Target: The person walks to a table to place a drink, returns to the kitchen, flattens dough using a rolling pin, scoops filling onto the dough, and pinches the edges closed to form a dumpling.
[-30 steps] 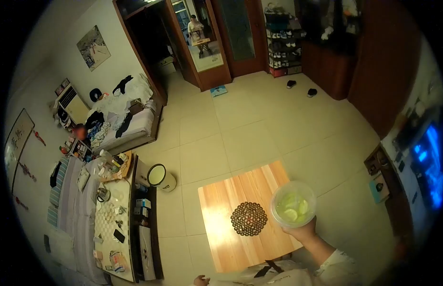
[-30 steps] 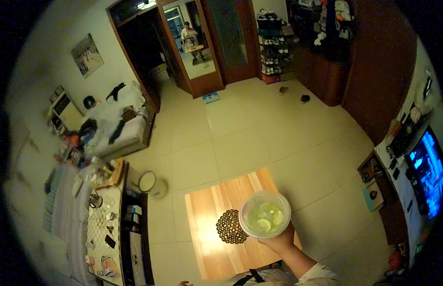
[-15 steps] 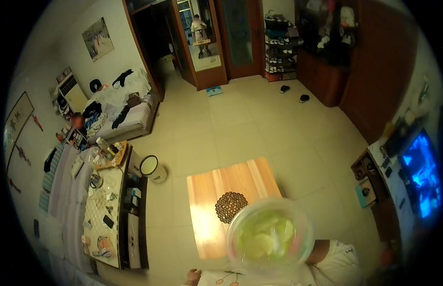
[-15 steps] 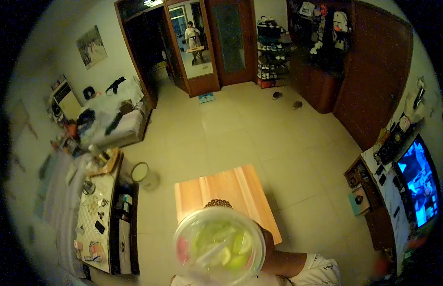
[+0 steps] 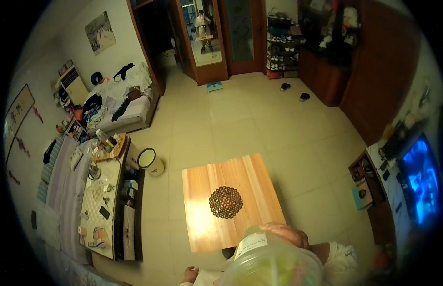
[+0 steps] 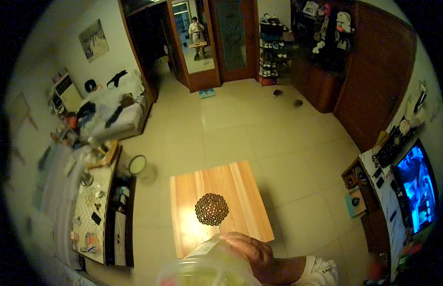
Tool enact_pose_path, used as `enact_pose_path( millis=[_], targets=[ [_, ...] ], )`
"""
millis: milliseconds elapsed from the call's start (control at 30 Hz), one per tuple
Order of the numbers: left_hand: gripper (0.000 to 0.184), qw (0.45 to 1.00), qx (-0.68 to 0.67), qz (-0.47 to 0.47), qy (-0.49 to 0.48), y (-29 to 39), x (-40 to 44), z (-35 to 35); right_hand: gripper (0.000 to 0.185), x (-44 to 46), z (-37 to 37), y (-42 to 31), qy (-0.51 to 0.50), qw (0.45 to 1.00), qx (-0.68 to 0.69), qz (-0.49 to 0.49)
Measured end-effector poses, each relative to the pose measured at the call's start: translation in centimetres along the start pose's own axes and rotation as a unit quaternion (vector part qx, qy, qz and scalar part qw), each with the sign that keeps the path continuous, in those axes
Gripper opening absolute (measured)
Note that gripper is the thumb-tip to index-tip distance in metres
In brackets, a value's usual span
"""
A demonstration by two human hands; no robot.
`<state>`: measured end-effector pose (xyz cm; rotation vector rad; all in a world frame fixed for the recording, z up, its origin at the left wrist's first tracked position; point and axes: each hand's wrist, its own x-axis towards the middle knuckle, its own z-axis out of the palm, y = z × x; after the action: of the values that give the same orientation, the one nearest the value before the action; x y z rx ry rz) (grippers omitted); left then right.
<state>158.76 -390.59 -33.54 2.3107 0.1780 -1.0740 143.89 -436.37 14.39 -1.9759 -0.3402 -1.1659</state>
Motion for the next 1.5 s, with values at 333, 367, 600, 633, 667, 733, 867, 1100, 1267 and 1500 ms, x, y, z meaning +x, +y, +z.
enact_pose_path(
  millis=[333,367,600,633,667,733,867,1100,1267,1500],
  targets=[
    [0.048,0.996,-0.077,-0.033,0.030,6.1,-3.9,-1.2,0.046,1.3,-0.5,-1.4,-0.016,0.999,-0.026,-0.010],
    [0.048,0.996,-0.074,-0.030,0.030,6.5,-4.4,-1.5,0.047,1.8,-0.8,-2.0,-0.034,0.999,-0.019,-0.001],
    [0.049,0.999,-0.020,-0.025,0.020,5.7,-4.1,-1.9,0.049,1.8,0.1,-1.8,-0.034,0.999,0.018,0.018],
    [0.050,0.999,-0.014,-0.030,0.020,5.4,-3.9,-1.9,0.049,1.9,0.1,-1.8,-0.038,0.999,0.019,0.020],
    [0.050,0.999,-0.008,-0.035,0.020,5.4,-3.9,-1.8,0.049,2.1,0.1,-1.9,-0.041,0.999,0.020,0.022],
    [0.049,0.999,-0.017,-0.038,0.018,5.3,-4.0,-2.0,0.049,2.2,0.4,-1.9,-0.041,0.999,0.026,0.020],
    [0.049,0.996,-0.053,-0.077,0.012,7.6,-6.1,-2.9,0.049,2.4,1.1,-2.2,-0.031,0.999,0.031,0.025],
    [0.048,0.999,-0.016,-0.034,0.016,5.4,-3.8,-2.8,0.048,2.8,1.3,-2.5,-0.057,0.997,0.004,0.045],
    [0.050,0.998,-0.049,-0.038,0.021,4.9,-2.9,-2.6,0.046,3.2,2.0,-2.2,-0.039,0.999,0.013,0.026],
    [0.050,0.999,-0.025,-0.042,0.024,5.4,-2.7,-2.8,0.044,3.4,2.4,-2.0,-0.026,1.000,-0.010,0.014]
  ],
)
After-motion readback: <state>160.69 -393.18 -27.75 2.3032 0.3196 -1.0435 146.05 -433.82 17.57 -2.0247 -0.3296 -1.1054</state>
